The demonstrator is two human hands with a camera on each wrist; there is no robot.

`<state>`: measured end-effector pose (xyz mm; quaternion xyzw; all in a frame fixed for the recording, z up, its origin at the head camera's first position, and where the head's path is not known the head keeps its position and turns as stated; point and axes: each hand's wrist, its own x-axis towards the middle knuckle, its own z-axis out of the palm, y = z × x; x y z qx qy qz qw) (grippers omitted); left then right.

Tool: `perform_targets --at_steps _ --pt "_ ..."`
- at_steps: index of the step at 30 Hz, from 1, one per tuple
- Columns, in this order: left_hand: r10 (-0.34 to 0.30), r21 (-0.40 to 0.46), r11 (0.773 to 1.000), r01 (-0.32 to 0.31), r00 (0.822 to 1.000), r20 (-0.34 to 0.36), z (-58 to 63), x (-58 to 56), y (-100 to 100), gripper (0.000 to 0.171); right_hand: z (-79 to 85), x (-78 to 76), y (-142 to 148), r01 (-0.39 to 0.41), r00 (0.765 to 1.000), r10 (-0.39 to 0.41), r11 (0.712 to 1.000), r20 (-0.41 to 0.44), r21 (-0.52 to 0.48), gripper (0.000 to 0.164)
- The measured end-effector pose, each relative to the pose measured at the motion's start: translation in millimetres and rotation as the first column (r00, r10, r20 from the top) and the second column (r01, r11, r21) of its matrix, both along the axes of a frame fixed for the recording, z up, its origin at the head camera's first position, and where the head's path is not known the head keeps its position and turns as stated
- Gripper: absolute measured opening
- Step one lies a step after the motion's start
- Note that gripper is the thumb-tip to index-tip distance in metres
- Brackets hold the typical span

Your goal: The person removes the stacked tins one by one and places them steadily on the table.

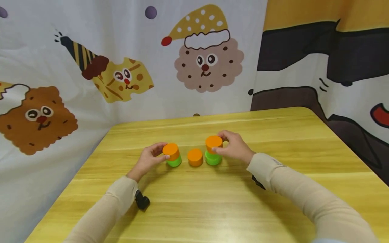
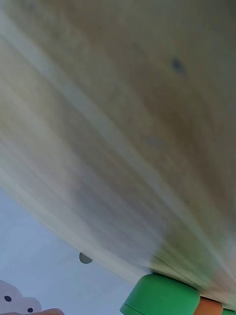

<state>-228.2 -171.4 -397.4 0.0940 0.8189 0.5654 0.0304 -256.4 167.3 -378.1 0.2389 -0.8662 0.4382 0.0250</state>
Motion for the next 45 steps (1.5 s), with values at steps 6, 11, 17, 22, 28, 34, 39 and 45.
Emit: perform_targets --at_steps 6,11,17,22,28,34,39,45 --pt "-0.009 -0.004 1.0 0.009 1.0 -0.007 -0.2 -1.0 -1 0.054 -3.1 0.6 8 0.021 1.0 -0.021 1.0 -0.017 -0.009 0.039" --pt "-0.012 0.005 1.0 0.012 1.0 -0.011 -0.8 -1.3 -1 0.053 -5.7 1.6 14 0.051 0.998 -0.051 0.999 -0.022 -0.009 0.039" --pt "-0.011 0.002 1.0 0.011 1.0 -0.016 -1.1 -0.5 -1 0.053 -10.3 2.6 20 0.064 0.998 -0.064 0.998 0.003 -0.005 0.039" --pt "-0.012 0.004 1.0 0.012 1.0 -0.016 -0.5 0.7 -1 0.053 -13.4 3.5 25 0.078 0.997 -0.078 0.997 0.001 0.003 0.041" --pt "-0.024 0.012 1.0 0.024 1.0 0.002 11.6 7.5 3 0.053 -14.9 3.3 29 0.092 0.996 -0.092 0.996 -0.001 0.004 0.041" --pt "-0.008 0.01 1.0 0.008 1.0 -0.009 0.4 0.5 0 0.054 -13.9 4.2 32 0.102 0.995 -0.103 0.995 0.019 0.007 0.042" --pt "-0.001 0.001 1.0 0.001 1.0 -0.017 -2.1 0.2 0 0.054 -12.1 6.3 34 0.107 0.993 -0.107 0.994 0.041 0.016 0.043" --pt "0.002 0.0 1.0 -0.002 1.0 -0.012 -2.2 0.2 0 0.054 -13.9 5.9 37 0.109 0.992 -0.111 0.993 0.057 0.046 0.044"
